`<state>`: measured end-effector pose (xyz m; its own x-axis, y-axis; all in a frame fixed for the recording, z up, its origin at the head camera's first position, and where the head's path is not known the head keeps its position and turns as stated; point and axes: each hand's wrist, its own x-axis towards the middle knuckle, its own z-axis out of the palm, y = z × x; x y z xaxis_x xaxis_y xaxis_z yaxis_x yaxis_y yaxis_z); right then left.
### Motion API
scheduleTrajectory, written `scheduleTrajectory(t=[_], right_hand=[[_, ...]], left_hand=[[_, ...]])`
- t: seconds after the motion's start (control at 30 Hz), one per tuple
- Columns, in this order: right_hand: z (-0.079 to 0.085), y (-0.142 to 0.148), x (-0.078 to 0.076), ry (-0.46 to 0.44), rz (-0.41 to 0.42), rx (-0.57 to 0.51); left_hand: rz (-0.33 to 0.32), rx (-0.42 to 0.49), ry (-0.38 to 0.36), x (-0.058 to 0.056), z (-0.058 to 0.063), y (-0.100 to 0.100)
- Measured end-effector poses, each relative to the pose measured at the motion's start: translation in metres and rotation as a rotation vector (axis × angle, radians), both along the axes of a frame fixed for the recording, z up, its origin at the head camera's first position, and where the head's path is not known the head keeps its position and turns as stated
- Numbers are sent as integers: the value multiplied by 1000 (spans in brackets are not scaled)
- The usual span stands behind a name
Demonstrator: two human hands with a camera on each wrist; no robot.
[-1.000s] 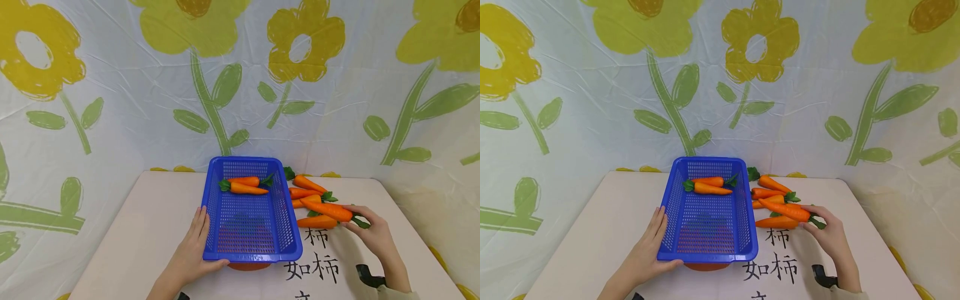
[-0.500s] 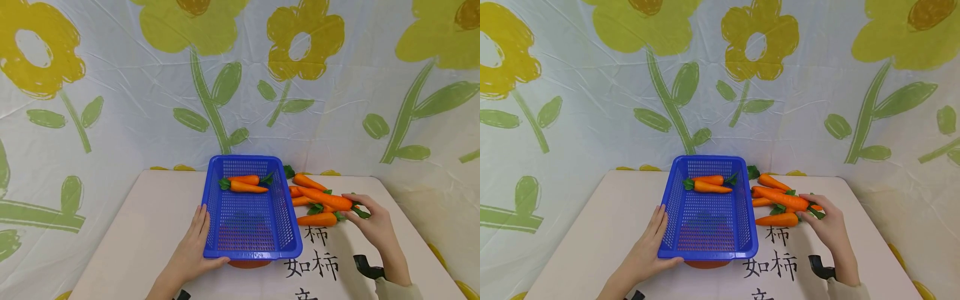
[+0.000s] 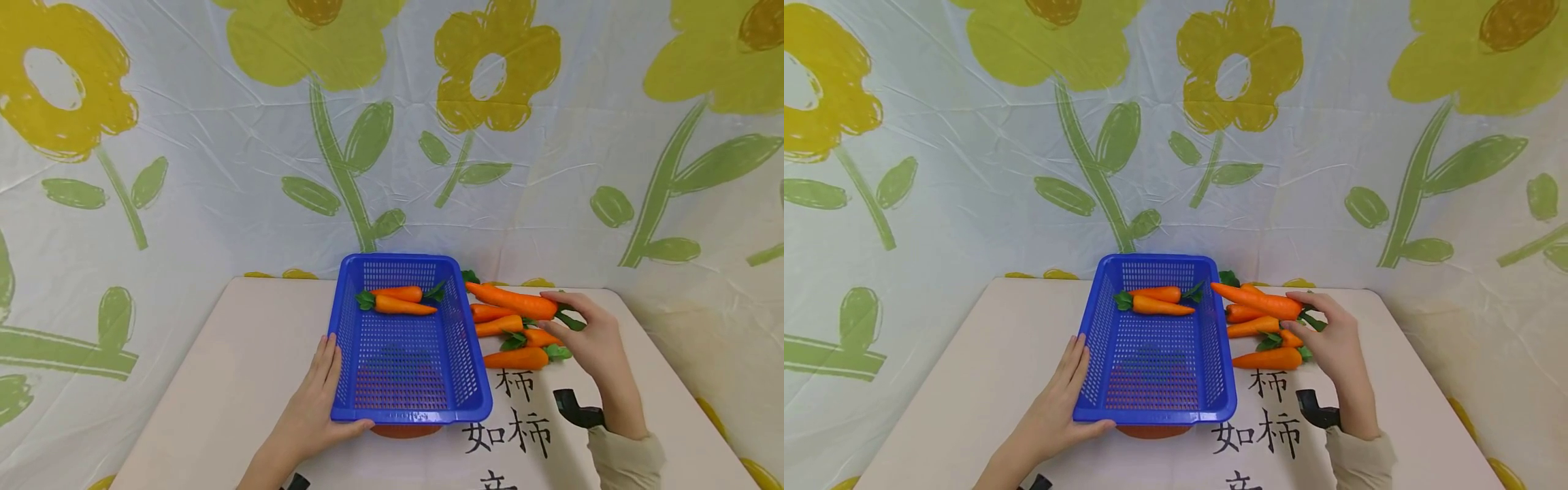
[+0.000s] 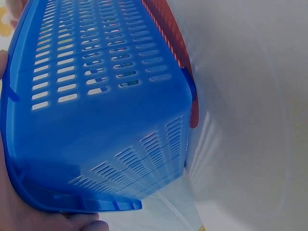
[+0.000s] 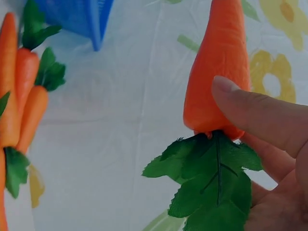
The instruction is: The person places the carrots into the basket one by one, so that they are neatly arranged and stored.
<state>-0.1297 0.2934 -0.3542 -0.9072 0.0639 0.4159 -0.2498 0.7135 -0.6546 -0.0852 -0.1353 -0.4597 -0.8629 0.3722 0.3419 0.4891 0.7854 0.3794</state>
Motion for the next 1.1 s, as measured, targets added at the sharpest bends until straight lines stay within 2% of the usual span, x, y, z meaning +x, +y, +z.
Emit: scheduleTrajectory(t=[0.37, 0.53, 0.73, 0.93, 1.1], right_hand=[[28, -34, -21, -133, 24, -131], [38, -50, -34, -147, 65, -167], [46, -71, -51, -119, 106, -180], [50, -94, -70, -171, 131, -180], [46, -113, -86, -202, 142, -128]], left_hand=[[4, 5, 0, -1, -1, 0], [6, 2, 6, 0, -1, 0], [4, 4, 4, -1, -1, 0], [-2, 15, 8, -2, -3, -1], [-13, 35, 23, -2, -5, -1]])
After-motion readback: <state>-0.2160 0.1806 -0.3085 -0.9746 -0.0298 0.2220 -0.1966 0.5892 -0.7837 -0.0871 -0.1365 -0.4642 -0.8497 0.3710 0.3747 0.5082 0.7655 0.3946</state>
